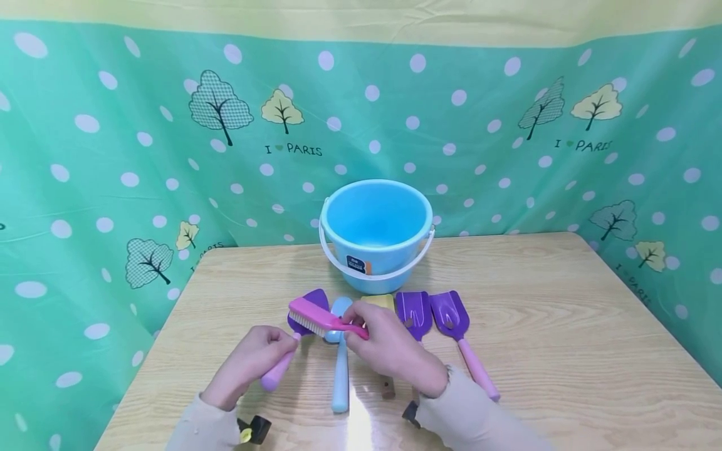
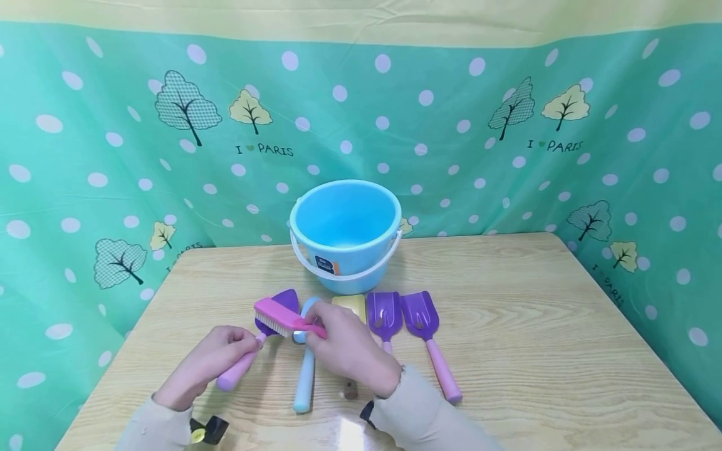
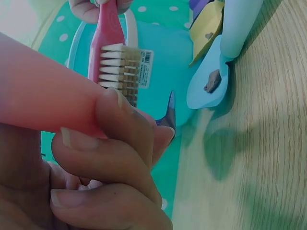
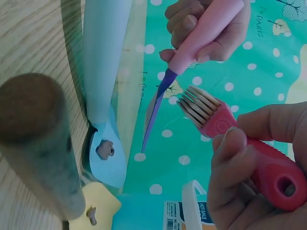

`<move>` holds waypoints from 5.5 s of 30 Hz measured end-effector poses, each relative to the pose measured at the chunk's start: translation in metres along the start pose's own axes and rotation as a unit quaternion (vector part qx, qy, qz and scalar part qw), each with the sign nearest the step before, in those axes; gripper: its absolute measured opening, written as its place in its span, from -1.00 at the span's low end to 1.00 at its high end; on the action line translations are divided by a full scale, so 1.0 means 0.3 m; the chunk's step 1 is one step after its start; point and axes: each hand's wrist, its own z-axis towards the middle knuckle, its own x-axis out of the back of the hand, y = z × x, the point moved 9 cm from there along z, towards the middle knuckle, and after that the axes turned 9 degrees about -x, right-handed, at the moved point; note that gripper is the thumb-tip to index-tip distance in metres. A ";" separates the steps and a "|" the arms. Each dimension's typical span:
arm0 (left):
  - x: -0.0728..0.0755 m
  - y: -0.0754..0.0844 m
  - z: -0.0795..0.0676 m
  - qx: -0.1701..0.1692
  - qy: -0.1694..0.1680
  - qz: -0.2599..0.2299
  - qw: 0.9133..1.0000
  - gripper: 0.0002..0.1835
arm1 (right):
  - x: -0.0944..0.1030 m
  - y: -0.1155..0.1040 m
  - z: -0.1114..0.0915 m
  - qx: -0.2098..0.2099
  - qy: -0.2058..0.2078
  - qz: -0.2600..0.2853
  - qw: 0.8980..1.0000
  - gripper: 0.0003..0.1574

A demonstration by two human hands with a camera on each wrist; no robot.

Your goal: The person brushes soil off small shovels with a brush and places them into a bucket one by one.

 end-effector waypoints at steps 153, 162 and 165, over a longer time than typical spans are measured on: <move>0.041 0.038 -0.039 -0.006 -0.008 0.024 1.000 -0.63 | -0.081 -0.016 0.022 0.054 -0.006 0.001 0.999 -0.80; 0.046 0.033 -0.037 0.001 -0.005 0.029 1.000 -0.62 | -0.075 0.003 0.033 0.039 0.005 -0.017 0.999 -0.84; 0.046 0.035 -0.038 -0.001 -0.006 0.029 1.000 -0.62 | -0.072 0.010 0.034 0.034 0.012 -0.030 0.999 -0.82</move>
